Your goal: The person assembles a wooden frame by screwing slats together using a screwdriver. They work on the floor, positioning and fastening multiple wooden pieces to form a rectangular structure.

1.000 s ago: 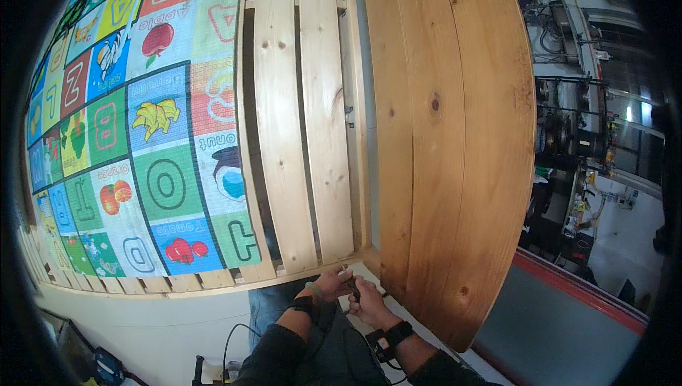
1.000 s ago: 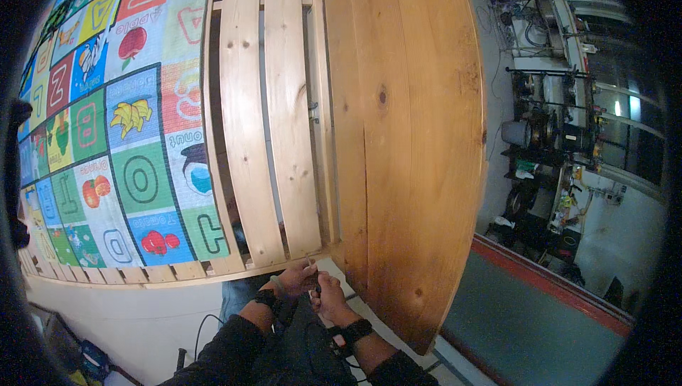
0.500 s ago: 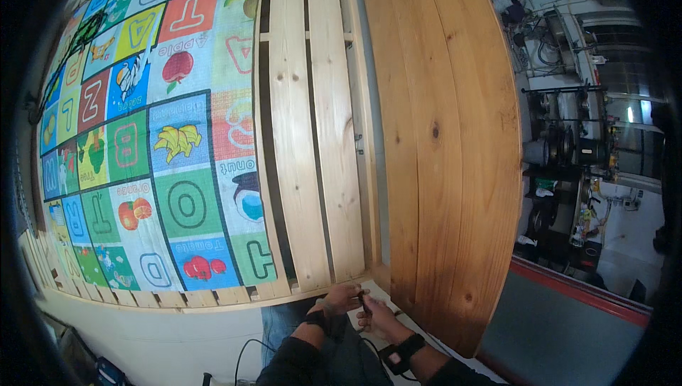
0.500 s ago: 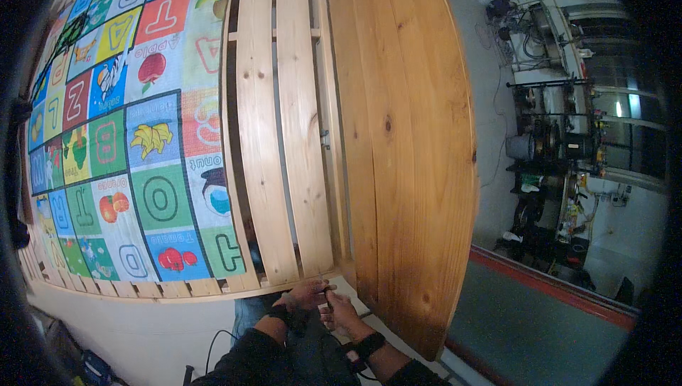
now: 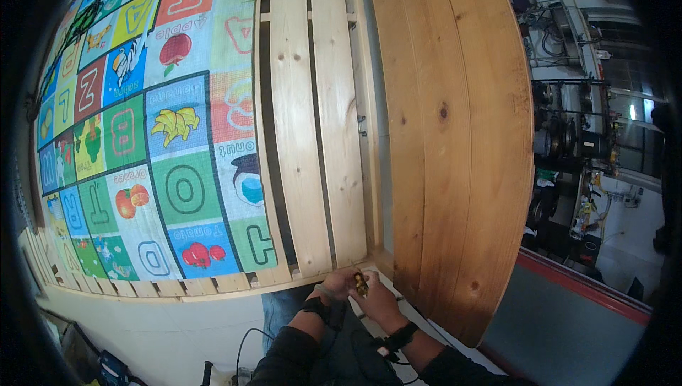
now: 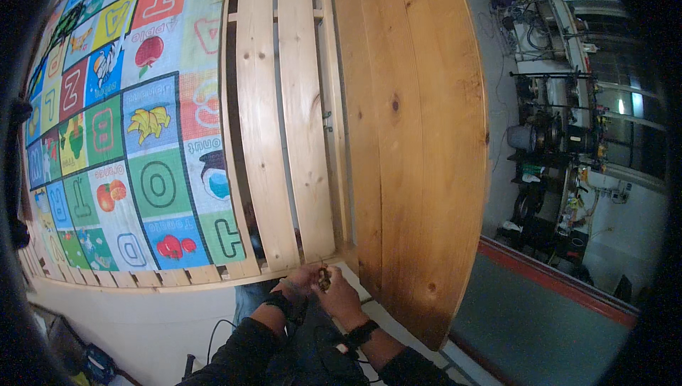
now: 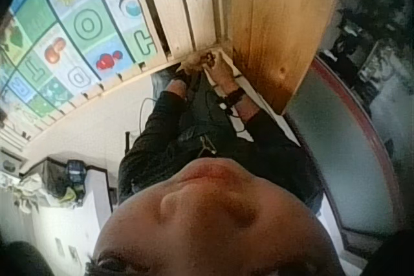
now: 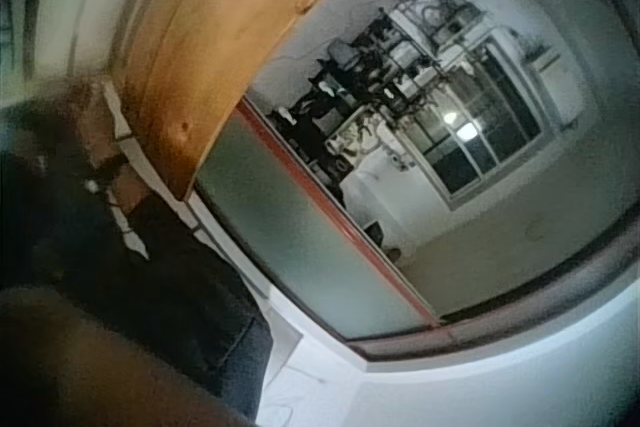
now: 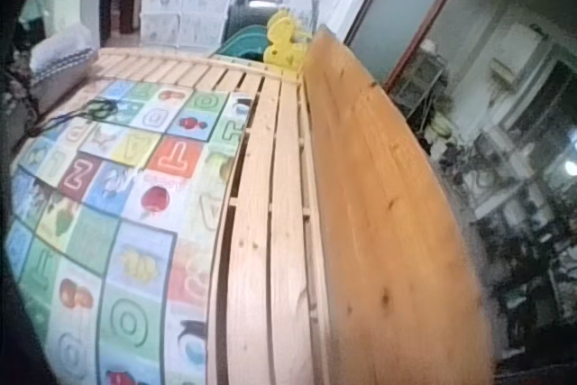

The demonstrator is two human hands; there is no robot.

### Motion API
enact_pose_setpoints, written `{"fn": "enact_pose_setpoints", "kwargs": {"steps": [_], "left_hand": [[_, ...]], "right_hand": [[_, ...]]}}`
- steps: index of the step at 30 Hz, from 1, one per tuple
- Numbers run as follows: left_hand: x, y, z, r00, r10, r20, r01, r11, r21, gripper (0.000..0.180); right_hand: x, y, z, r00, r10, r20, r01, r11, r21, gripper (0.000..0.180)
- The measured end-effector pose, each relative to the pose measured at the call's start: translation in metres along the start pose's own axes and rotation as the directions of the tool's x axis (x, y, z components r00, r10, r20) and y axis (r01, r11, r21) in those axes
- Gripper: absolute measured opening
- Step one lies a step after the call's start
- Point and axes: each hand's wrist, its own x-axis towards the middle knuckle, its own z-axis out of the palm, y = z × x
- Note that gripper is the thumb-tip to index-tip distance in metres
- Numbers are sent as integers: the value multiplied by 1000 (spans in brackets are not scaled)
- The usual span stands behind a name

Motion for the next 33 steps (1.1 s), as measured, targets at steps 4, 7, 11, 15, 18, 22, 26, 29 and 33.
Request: {"fn": "enact_pose_setpoints", "kwargs": {"steps": [4,7,11,15,18,22,26,29,33], "left_hand": [[16,-13,-3,998,68,6,-66,974,-216,29],[22,-22,-2,991,98,-88,-118,957,-264,29],[20,-20,-1,981,-60,-187,13,969,-245,41],[14,-17,0,953,-27,-302,75,986,149,22],[15,-26,0,964,95,-249,-41,976,213,25],[21,-44,8,905,422,-54,-383,863,330,31],[13,-37,26,959,16,-284,-31,998,-48,34],[4,-22,37,905,-22,-424,68,993,95,31],[2,-17,36,927,0,-374,64,985,159,28]], "right_hand": [[-5,2,1,988,79,-133,-43,966,255,43],[0,3,3,903,-162,-398,233,963,137,35],[2,1,5,916,-353,-190,264,888,-376,30],[-15,-6,14,932,-347,-106,296,895,-333,31],[-18,-2,18,989,-105,-103,101,994,-43,37],[-9,14,17,982,111,-155,-74,972,222,36],[1,23,8,939,-168,-299,89,962,-259,19],[2,20,4,899,-370,-236,212,837,-504,15],[-2,18,2,847,-451,-281,266,818,-511,19]]}}
